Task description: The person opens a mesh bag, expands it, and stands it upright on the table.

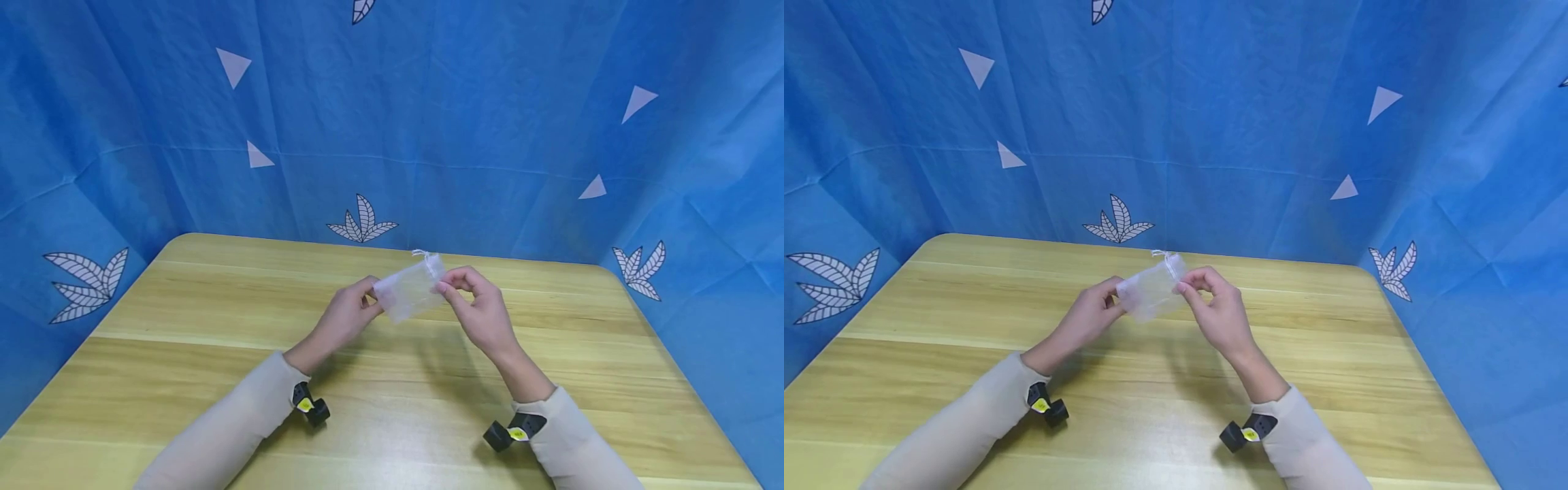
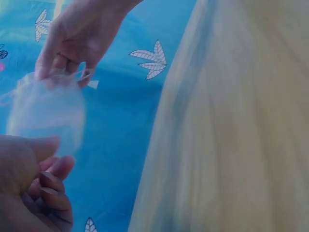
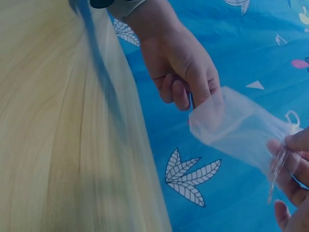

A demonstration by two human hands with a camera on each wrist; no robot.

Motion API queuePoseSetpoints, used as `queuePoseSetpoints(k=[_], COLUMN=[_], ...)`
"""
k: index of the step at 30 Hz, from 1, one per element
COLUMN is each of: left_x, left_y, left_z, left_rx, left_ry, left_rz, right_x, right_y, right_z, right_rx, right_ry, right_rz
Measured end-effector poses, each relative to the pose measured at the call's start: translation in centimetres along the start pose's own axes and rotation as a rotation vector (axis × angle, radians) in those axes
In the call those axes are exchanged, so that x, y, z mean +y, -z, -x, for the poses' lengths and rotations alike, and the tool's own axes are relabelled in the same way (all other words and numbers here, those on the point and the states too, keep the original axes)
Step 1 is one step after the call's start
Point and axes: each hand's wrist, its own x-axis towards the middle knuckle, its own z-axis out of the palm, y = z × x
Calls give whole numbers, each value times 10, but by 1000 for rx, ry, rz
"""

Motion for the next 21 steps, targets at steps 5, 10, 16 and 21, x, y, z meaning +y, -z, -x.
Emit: queuePoseSetpoints(k=[5,10,16,21], left_x=[0,2,5,6], left_y=[7,11,14,15], left_z=[-4,-4,-3,-1], left_rx=[10,84,164,182], left_ry=[24,-7,-60,-113], left_rz=[-38,-57,-114,-62], right_x=[3,5,6,8], right_y=[-2,-4,-5,-7], right_z=[0,-1,-1,-1], right_rx=[10,21,41,30], right_ry=[46,111,173,225], right_rz=[97,173,242,330])
